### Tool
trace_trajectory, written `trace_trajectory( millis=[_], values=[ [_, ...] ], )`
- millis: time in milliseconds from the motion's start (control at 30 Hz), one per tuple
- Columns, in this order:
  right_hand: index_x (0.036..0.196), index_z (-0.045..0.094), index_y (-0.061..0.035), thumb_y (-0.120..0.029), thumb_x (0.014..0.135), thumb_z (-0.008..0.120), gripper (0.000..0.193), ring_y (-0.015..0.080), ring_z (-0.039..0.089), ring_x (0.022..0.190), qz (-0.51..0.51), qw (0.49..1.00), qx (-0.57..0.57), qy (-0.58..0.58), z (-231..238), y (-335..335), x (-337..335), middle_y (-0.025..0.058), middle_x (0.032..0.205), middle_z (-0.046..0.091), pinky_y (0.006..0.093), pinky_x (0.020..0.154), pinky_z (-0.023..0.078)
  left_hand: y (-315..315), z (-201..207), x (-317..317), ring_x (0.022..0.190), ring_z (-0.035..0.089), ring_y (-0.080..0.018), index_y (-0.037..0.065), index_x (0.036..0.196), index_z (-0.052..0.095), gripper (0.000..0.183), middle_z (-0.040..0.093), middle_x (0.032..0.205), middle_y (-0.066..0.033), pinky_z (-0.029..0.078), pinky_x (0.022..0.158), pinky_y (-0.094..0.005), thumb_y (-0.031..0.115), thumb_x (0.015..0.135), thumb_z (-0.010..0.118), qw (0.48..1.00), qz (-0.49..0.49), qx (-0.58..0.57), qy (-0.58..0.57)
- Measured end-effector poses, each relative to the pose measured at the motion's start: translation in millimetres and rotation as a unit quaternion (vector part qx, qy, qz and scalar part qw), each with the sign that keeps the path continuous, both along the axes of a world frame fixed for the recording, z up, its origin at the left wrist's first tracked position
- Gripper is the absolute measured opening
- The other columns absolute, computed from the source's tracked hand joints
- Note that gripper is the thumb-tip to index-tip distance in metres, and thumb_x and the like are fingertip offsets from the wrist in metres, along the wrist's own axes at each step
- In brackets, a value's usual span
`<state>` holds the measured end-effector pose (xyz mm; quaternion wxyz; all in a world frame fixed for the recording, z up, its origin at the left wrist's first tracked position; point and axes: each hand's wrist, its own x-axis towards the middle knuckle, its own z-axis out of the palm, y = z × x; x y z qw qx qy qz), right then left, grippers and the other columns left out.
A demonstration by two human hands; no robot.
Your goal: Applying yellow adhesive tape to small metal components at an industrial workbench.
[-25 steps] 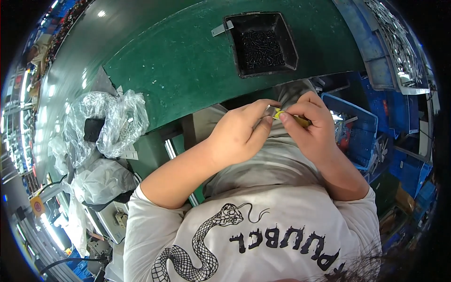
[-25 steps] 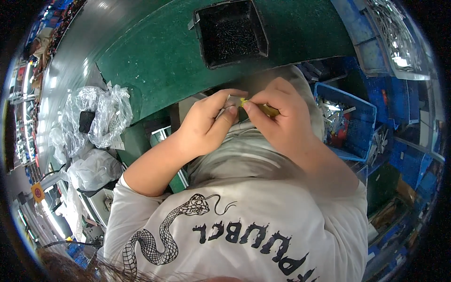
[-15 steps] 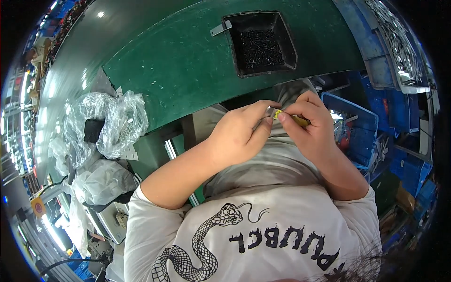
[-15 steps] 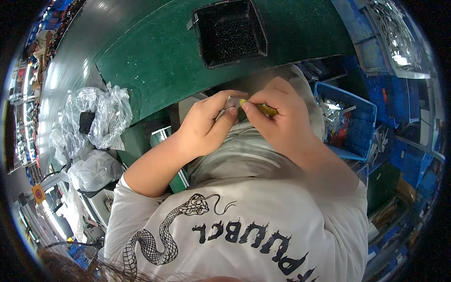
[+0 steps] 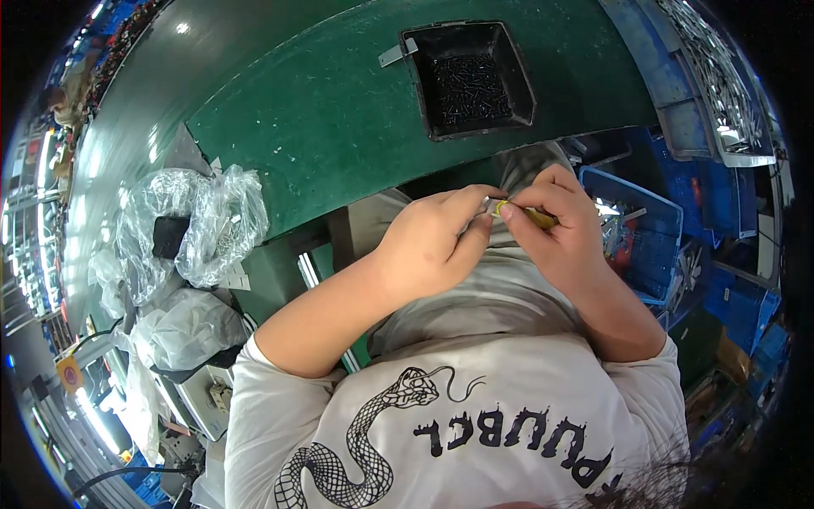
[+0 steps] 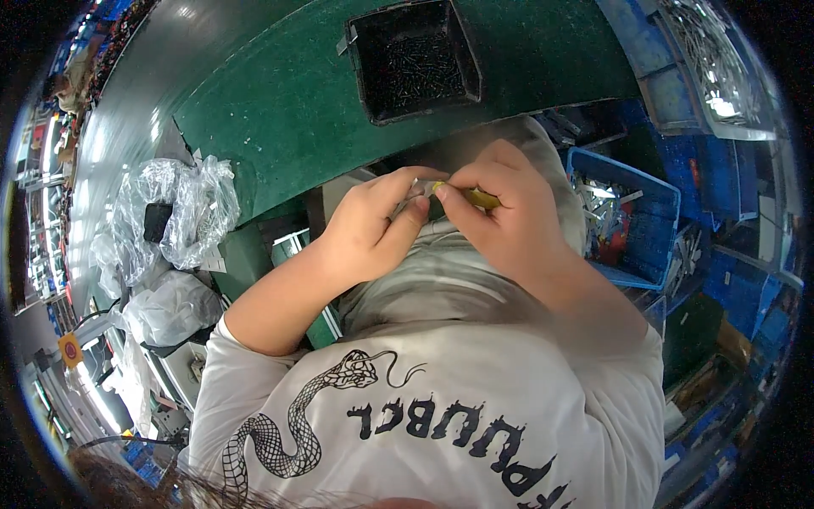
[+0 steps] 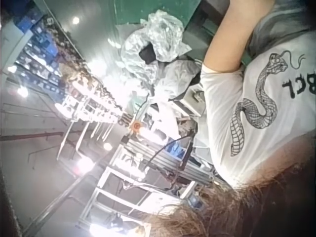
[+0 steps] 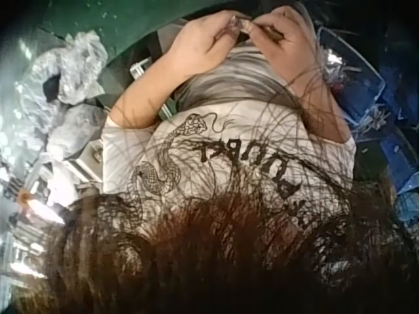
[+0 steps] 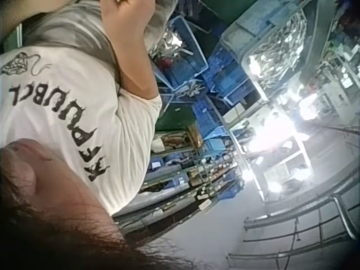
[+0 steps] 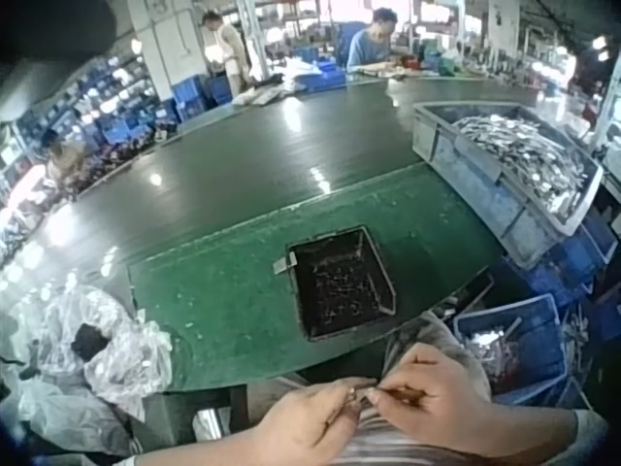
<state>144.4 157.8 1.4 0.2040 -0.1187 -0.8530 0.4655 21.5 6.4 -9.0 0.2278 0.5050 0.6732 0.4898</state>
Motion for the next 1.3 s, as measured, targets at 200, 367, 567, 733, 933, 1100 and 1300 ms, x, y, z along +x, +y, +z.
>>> trace_trajectory(
  millis=[200, 367, 567, 733, 933, 1100, 1300],
  values=[
    [0.081, 0.068, -0.0031, -0.002, 0.076, 0.074, 0.008, 0.0145, 0.051, 0.071, -0.004, 1.0, -0.003, -0.023, 4, -1, -2, 0.0044, 0.079, 0.052, 0.028, 0.061, 0.039, 1, 2, -3, 0.068, 0.065, -0.0346, -0.003, 0.103, 0.057, 0.019, 0.064, 0.078, -0.016, 0.053, 0.061, -0.0416, 0.004, 0.087, 0.059, 0.989, -0.003, 0.026, 0.145],
    [0.08, 0.068, -0.0028, -0.003, 0.075, 0.076, 0.01, 0.0144, 0.052, 0.07, -0.013, 0.999, -0.027, -0.039, 2, -3, -1, 0.0047, 0.08, 0.054, 0.0281, 0.061, 0.04, 1, -3, -8, 0.064, 0.065, -0.0328, -0.005, 0.1, 0.055, 0.021, 0.064, 0.077, -0.0148, 0.055, 0.058, -0.0389, 0.002, 0.082, 0.062, 0.967, -0.022, 0.08, 0.24],
    [0.102, 0.065, -0.0047, -0.004, 0.073, 0.079, 0.032, 0.0067, 0.044, 0.066, -0.039, 0.996, -0.068, -0.043, 0, -6, 0, 0.0004, 0.082, 0.045, 0.0221, 0.056, 0.036, -4, 0, -8, 0.063, 0.065, -0.0341, -0.002, 0.105, 0.054, 0.027, 0.066, 0.079, -0.0151, 0.054, 0.056, -0.0401, -0.001, 0.079, 0.061, 0.98, -0.036, 0.049, 0.191],
    [0.11, 0.062, -0.0059, -0.004, 0.074, 0.08, 0.041, 0.0036, 0.039, 0.065, -0.008, 0.996, -0.064, -0.063, 0, -4, 2, -0.0007, 0.085, 0.042, 0.0195, 0.055, 0.034, -4, -2, -8, 0.062, 0.065, -0.0331, -0.002, 0.103, 0.052, 0.026, 0.065, 0.08, -0.0148, 0.053, 0.055, -0.0393, -0.001, 0.078, 0.061, 0.972, -0.045, 0.066, 0.219],
    [0.11, 0.061, -0.0037, -0.006, 0.079, 0.079, 0.036, 0.0032, 0.038, 0.065, 0.024, 0.991, -0.12, -0.049, -4, 0, 5, -0.0005, 0.089, 0.043, 0.0193, 0.056, 0.033, -3, 0, -5, 0.056, 0.063, -0.0301, 0.001, 0.1, 0.049, 0.026, 0.063, 0.07, -0.0113, 0.049, 0.049, -0.0363, 0.002, 0.079, 0.064, 0.989, -0.043, 0.039, 0.137],
    [0.112, 0.061, -0.003, -0.014, 0.086, 0.074, 0.031, 0.0038, 0.041, 0.073, 0.052, 0.982, -0.18, -0.026, -5, 6, 9, 0.0003, 0.091, 0.044, 0.0188, 0.059, 0.032, -4, 5, -3, 0.052, 0.061, -0.0258, 0.002, 0.1, 0.046, 0.026, 0.062, 0.064, -0.0096, 0.047, 0.047, -0.0341, 0.011, 0.087, 0.067, 0.999, -0.025, -0.024, 0.008],
    [0.112, 0.062, -0.0018, -0.026, 0.095, 0.064, 0.03, 0.0076, 0.043, 0.078, 0.087, 0.985, -0.146, 0.017, -8, 11, 12, 0.0027, 0.094, 0.048, 0.0222, 0.062, 0.033, -4, -4, -8, 0.047, 0.053, -0.0167, 0.003, 0.101, 0.046, 0.024, 0.057, 0.06, -0.0079, 0.04, 0.046, -0.0298, 0.014, 0.092, 0.065, 0.996, -0.031, 0.008, -0.08]
  ],
)
